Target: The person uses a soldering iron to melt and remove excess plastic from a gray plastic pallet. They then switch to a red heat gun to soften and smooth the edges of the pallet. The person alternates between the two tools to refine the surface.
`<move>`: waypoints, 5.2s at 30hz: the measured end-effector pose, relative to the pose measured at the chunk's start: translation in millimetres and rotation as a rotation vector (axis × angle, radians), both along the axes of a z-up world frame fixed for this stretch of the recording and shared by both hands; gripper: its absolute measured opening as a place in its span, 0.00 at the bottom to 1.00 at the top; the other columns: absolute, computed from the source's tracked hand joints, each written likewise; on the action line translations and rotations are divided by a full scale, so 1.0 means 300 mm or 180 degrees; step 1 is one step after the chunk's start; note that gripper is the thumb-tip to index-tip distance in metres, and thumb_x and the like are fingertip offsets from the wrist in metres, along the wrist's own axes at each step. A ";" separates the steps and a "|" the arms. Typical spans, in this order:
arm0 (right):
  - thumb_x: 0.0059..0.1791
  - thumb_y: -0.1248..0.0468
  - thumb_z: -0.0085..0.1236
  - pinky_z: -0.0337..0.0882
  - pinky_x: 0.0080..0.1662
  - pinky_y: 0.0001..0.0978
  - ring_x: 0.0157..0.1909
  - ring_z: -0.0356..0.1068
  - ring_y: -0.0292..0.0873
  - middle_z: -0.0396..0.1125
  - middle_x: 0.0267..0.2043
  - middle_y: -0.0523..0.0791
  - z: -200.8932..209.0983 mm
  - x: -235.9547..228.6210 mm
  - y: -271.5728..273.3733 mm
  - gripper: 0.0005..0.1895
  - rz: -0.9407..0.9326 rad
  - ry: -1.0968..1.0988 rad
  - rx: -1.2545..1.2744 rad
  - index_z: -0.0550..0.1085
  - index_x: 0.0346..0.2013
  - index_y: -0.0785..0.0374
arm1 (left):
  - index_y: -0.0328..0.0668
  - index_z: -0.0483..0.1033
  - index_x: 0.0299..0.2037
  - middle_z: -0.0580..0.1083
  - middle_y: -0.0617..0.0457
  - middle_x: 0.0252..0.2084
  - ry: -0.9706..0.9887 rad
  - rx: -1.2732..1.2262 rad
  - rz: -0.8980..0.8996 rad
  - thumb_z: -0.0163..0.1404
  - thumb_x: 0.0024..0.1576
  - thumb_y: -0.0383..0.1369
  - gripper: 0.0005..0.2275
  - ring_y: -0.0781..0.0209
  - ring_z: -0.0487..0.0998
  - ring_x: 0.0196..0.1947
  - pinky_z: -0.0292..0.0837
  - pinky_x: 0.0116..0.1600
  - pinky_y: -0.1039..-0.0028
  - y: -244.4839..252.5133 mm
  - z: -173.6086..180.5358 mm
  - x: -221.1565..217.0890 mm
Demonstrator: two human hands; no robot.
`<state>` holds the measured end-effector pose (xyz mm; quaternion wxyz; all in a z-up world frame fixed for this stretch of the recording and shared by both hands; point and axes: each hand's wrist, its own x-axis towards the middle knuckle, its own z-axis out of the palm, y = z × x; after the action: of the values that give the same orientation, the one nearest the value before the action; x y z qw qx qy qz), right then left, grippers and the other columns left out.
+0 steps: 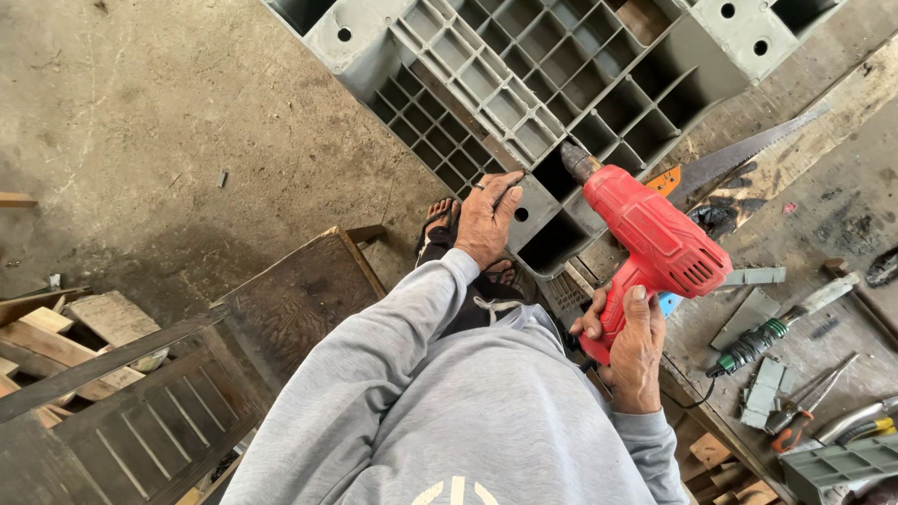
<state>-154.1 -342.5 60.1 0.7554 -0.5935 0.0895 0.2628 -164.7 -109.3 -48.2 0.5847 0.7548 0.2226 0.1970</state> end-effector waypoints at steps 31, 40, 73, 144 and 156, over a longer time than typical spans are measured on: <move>0.58 0.49 0.47 0.74 0.29 0.39 0.23 0.62 0.38 0.64 0.37 0.49 0.035 0.018 -0.030 0.22 0.0118 0.0241 0.0024 0.64 0.52 0.65 | 0.34 0.76 0.56 0.76 0.44 0.51 -0.0201 0.0045 -0.0140 0.48 0.68 0.39 0.16 0.51 0.79 0.51 0.74 0.57 0.68 0.020 0.016 0.005; 0.58 0.49 0.44 0.75 0.30 0.41 0.23 0.63 0.39 0.64 0.37 0.49 0.093 0.046 -0.009 0.21 0.0099 0.0328 -0.0155 0.64 0.54 0.65 | 0.43 0.80 0.51 0.74 0.49 0.43 -0.0002 0.1166 0.0042 0.52 0.65 0.34 0.09 0.54 0.72 0.47 0.72 0.53 0.68 0.064 0.092 0.044; 0.59 0.52 0.43 0.74 0.30 0.39 0.23 0.64 0.38 0.65 0.38 0.50 0.285 -0.158 0.187 0.24 -0.1050 0.0660 -0.0081 0.62 0.61 0.69 | 0.45 0.74 0.17 0.70 0.55 0.16 0.0588 0.3054 -0.1643 0.41 0.68 0.50 0.28 0.56 0.69 0.25 0.63 0.51 0.61 0.318 0.004 0.584; 0.56 0.56 0.43 0.71 0.28 0.32 0.22 0.64 0.37 0.63 0.35 0.46 0.362 -0.075 0.273 0.24 -0.0728 0.0831 -0.0525 0.60 0.65 0.60 | 0.41 0.79 0.22 0.74 0.48 0.21 0.0720 0.3392 -0.2105 0.42 0.71 0.52 0.29 0.48 0.74 0.31 0.63 0.42 0.56 0.453 -0.015 0.636; 0.56 0.55 0.42 0.75 0.30 0.40 0.22 0.63 0.38 0.64 0.36 0.48 0.335 -0.095 0.302 0.25 -0.0872 0.0676 -0.0395 0.59 0.65 0.63 | 0.43 0.79 0.19 0.75 0.50 0.22 0.0921 0.3026 -0.2008 0.40 0.66 0.53 0.29 0.52 0.74 0.31 0.63 0.44 0.59 0.451 0.029 0.627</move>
<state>-182.7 -251.7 160.5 0.7324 -0.5901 0.2647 0.2126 23.5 26.1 -39.6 0.1761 0.9831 -0.0479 -0.0132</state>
